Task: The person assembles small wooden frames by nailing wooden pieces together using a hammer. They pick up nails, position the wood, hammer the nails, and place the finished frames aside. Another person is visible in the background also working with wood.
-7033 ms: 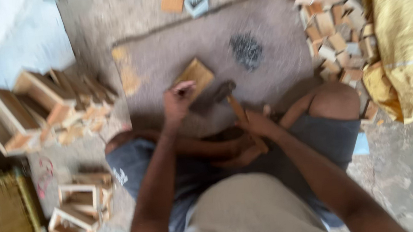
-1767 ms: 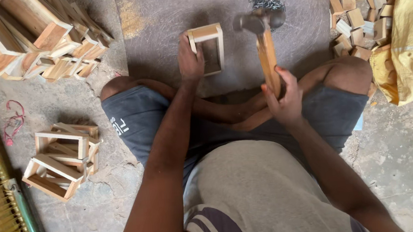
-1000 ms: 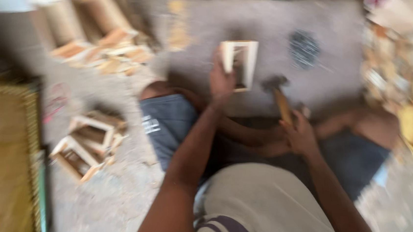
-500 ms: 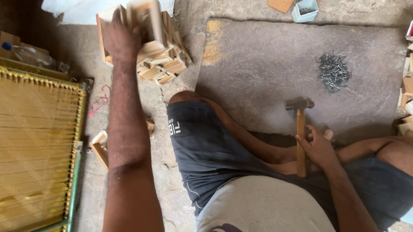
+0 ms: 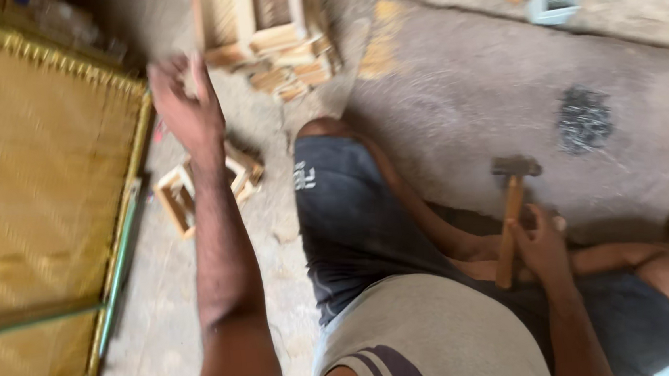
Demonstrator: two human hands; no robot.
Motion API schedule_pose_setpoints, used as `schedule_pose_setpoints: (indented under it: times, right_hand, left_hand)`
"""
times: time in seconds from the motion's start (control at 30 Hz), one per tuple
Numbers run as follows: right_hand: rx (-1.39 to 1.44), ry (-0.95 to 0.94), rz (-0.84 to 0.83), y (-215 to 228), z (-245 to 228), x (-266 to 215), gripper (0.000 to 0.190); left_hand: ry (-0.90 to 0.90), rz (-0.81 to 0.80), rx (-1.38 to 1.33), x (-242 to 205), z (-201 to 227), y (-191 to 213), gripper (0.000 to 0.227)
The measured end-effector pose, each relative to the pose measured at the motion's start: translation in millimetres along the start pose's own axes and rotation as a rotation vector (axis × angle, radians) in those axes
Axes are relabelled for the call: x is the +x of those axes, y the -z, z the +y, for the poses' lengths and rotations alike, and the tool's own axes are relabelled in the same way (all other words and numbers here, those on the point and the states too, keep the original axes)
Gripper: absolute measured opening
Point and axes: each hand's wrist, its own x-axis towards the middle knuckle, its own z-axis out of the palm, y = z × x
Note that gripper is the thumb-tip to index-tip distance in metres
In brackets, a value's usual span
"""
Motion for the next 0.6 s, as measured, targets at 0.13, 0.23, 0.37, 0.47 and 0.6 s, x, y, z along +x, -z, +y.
schedule_pose_setpoints:
  times: [0.13, 0.23, 0.37, 0.47, 0.6]
  right_hand:
    - [0.029, -0.033, 0.141, 17.1, -8.0, -1.8, 0.038]
    - [0.212, -0.025, 0.119, 30.2, -29.8, 2.3, 0.032]
    - [0.102, 0.232, 0.081, 37.6, -72.2, 16.9, 0.021]
    - [0.069, 0.365, 0.036, 35.3, -95.7, 22.6, 0.019]
    - [-0.024, 0.433, 0.030, 40.1, -112.2, 22.6, 0.020]
  left_hand:
    - [0.024, -0.002, 0.008, -72.6, -62.1, 53.5, 0.045]
    - [0.274, -0.016, 0.035, -114.7, -109.1, 96.2, 0.038]
    - [0.542, -0.115, 0.062, -131.2, -155.2, 101.8, 0.028]
    - [0.226, -0.125, 0.370, -148.3, -177.3, 83.2, 0.040]
    - [0.492, -0.439, 0.411, -152.5, -162.9, 54.6, 0.026]
